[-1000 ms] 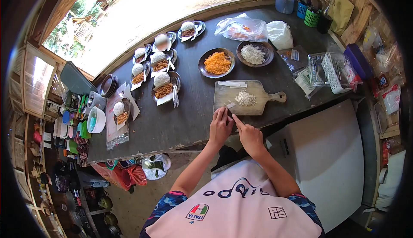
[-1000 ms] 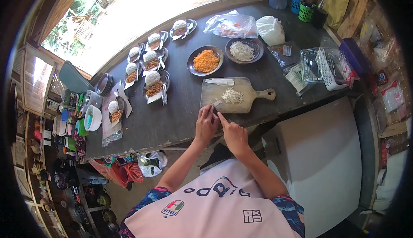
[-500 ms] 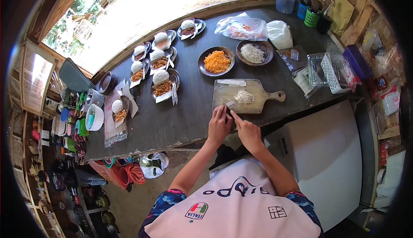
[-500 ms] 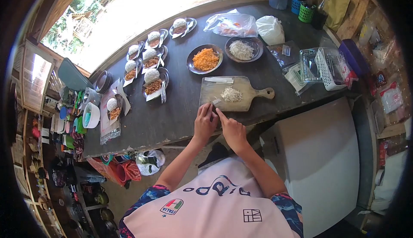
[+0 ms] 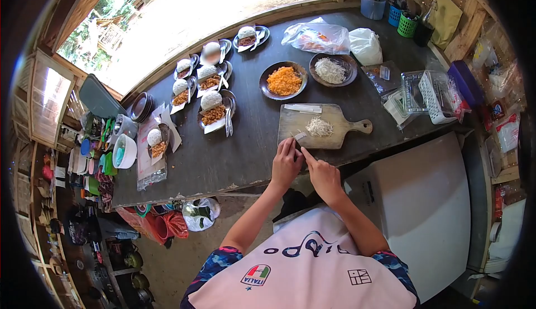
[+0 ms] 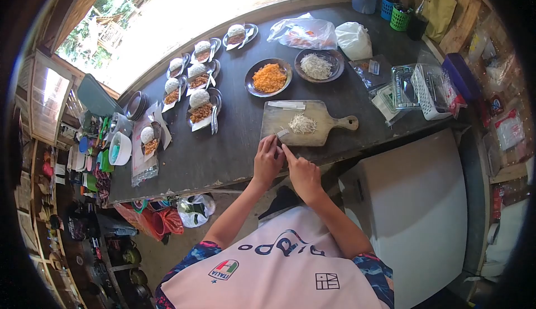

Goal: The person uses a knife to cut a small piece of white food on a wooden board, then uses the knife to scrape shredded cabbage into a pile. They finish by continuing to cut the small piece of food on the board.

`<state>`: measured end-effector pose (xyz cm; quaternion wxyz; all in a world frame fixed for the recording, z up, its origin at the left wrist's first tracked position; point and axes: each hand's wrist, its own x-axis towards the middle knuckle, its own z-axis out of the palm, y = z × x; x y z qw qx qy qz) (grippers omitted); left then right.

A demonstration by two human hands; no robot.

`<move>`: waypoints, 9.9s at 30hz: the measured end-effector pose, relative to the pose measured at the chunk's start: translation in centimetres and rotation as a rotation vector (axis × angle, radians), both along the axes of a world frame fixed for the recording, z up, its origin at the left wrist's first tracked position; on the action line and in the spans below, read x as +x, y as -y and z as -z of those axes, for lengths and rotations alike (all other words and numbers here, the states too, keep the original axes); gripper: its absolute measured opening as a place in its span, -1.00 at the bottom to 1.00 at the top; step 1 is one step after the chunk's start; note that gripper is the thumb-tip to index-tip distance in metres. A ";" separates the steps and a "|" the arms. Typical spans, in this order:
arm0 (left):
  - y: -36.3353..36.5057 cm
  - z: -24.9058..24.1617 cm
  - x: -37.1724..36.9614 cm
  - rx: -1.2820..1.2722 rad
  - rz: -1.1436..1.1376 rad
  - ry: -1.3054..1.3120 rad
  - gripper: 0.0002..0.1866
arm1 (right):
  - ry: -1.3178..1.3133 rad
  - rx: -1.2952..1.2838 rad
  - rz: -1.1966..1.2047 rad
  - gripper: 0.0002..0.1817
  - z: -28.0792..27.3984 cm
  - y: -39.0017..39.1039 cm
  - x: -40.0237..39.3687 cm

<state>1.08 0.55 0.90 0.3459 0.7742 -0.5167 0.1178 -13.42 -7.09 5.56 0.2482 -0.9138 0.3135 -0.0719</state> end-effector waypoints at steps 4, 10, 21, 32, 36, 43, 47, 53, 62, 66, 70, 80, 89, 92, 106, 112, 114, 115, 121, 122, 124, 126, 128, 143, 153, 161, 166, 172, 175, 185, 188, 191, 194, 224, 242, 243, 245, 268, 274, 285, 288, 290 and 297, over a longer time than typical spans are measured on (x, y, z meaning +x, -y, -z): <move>0.2 -0.1 -0.2 -0.028 -0.003 -0.016 -0.61 | 0.025 -0.012 -0.008 -0.44 0.9 0.2 0.2; -0.1 0.4 0.1 -0.007 -0.016 0.009 -0.60 | 0.032 0.002 -0.008 -0.45 0.3 0.0 0.3; 0.1 0.3 0.3 -0.015 -0.011 -0.001 -0.62 | 0.011 0.036 -0.009 -0.46 0.1 0.1 0.4; -0.1 0.4 0.2 0.015 -0.011 0.009 -0.57 | 0.006 0.035 -0.016 -0.46 0.2 -0.1 0.1; 0.0 0.1 -0.1 -0.024 -0.013 -0.029 -0.61 | 0.026 0.019 -0.009 -0.46 0.9 0.2 -0.1; -0.1 -0.1 0.1 -0.020 -0.015 -0.032 -0.63 | 0.011 0.018 -0.016 -0.45 0.4 0.0 0.3; -0.1 -0.1 0.0 -0.021 -0.009 -0.049 -0.63 | 0.057 -0.001 -0.001 -0.46 1.6 0.1 0.2; -0.4 -0.1 0.1 0.012 -0.001 -0.050 -0.62 | 0.045 0.027 -0.014 -0.46 0.9 0.1 0.0; -0.7 0.0 0.6 0.058 0.018 -0.017 -0.58 | 0.040 0.015 -0.019 -0.45 0.9 0.1 0.4; -0.5 0.1 0.3 0.010 0.008 -0.018 -0.64 | 0.013 0.029 -0.005 -0.45 0.5 -0.2 -0.4; -0.5 0.1 0.4 0.005 0.009 -0.024 -0.64 | 0.060 0.001 -0.014 -0.45 1.3 0.2 0.4; -0.4 -0.1 0.3 -0.022 0.009 -0.044 -0.66 | 0.071 -0.003 -0.019 -0.45 1.7 0.3 0.7; -0.6 -0.1 0.3 -0.014 0.007 -0.034 -0.67 | 0.060 0.022 -0.020 -0.47 1.8 0.2 0.7; -0.5 -0.2 0.3 -0.021 0.009 -0.042 -0.67 | 0.059 0.024 -0.023 -0.46 1.4 0.2 0.7; -0.7 0.0 0.5 -0.038 -0.005 -0.039 -0.68 | 0.050 0.020 -0.023 -0.46 1.2 0.1 0.1; -0.7 -0.2 0.2 -0.044 -0.002 -0.052 -0.68 | 0.057 0.006 -0.019 -0.45 1.4 0.3 0.6; -0.6 -0.2 0.5 -0.046 -0.005 -0.037 -0.69 | 0.056 0.028 -0.020 -0.45 0.8 0.5 0.6; -0.5 -0.1 0.6 -0.048 -0.008 -0.029 -0.69 | 0.049 0.020 -0.021 -0.45 0.6 0.5 0.6; -0.8 0.0 0.5 -0.036 0.002 -0.027 -0.66 | 0.081 0.026 -0.020 -0.47 1.2 0.6 0.2; -0.7 0.0 0.5 -0.037 0.007 -0.026 -0.66 | 0.088 0.023 -0.024 -0.47 1.2 0.6 0.4; -0.7 0.1 0.3 -0.047 -0.001 -0.031 -0.68 | 0.082 0.018 -0.028 -0.47 1.1 0.7 0.5; -0.6 0.1 0.6 -0.051 -0.008 -0.028 -0.68 | 0.053 0.017 -0.033 -0.46 1.0 0.5 0.1; -0.7 0.3 0.4 -0.050 -0.010 -0.032 -0.68 | 0.052 0.019 -0.023 -0.47 1.1 0.4 -0.2; -0.6 -0.3 0.1 -0.059 -0.011 -0.036 -0.70 | 0.084 0.069 -0.030 -0.50 1.2 0.9 0.4; -0.7 0.3 0.4 -0.066 -0.014 -0.010 -0.69 | 0.096 0.103 -0.014 -0.50 0.8 0.6 0.2; -0.6 0.5 0.4 -0.060 -0.018 -0.014 -0.68 | 0.126 0.152 -0.009 -0.51 0.5 0.4 -0.6; -0.7 0.4 0.4 -0.059 -0.010 -0.017 -0.67 | 0.095 0.174 -0.005 -0.51 0.0 0.5 -0.9; -0.8 0.1 0.5 -0.047 0.002 -0.038 -0.66 | 0.053 0.206 0.000 -0.52 -0.8 1.2 -0.3; -0.8 0.2 0.3 -0.048 -0.006 -0.045 -0.66 | 0.090 0.199 -0.001 -0.53 0.1 1.4 0.0; -0.8 0.4 0.4 -0.058 -0.012 -0.043 -0.66 | 0.114 0.196 -0.016 -0.51 0.2 1.3 -1.3; -0.8 0.3 0.5 -0.061 -0.012 -0.048 -0.66 | 0.064 0.229 -0.007 -0.52 -0.8 1.7 -1.2; -0.8 0.5 0.5 -0.068 -0.021 -0.054 -0.67 | 0.053 0.236 0.002 -0.53 -0.9 1.6 -1.3; -0.6 0.1 0.3 -0.068 -0.027 -0.037 -0.68 | 0.065 0.180 -0.012 -0.53 -0.6 1.7 -1.2; 8.5 -2.6 11.5 0.269 0.182 0.276 -0.59 | 0.392 0.844 0.046 -0.46 2.2 2.1 -0.3; 7.0 -2.7 12.6 0.259 0.284 0.133 -0.42 | 0.403 0.396 0.086 -0.49 2.3 1.9 -1.0; 6.8 -2.5 12.6 0.257 0.287 0.131 -0.39 | 0.412 0.394 0.094 -0.49 2.4 2.0 -1.1; 6.7 -2.1 12.7 0.252 0.294 0.163 -0.37 | 0.427 0.392 0.110 -0.49 2.8 2.1 -1.4; 1.1 -2.1 3.3 0.169 0.180 0.117 -0.61 | 0.337 0.314 0.157 -0.51 1.7 2.7 -2.5; 2.7 -2.0 3.6 0.236 0.169 0.113 -0.60 | 0.275 0.295 0.149 -0.51 1.3 2.9 -1.9; 1.5 -3.2 2.8 0.325 0.215 0.145 -0.53 | 0.147 0.041 0.132 -0.48 0.2 1.3 -2.8; 1.6 -3.3 2.9 0.364 0.231 0.168 -0.51 | 0.160 0.055 0.112 -0.46 0.6 1.6 -2.8; 1.5 -2.5 3.0 0.373 0.233 0.165 -0.50 | 0.160 0.039 0.097 -0.46 0.7 1.6 -2.9; 1.3 -2.4 2.1 0.375 0.213 0.125 -0.50 | 0.059 -0.023 0.084 -0.42 0.3 0.9 -2.7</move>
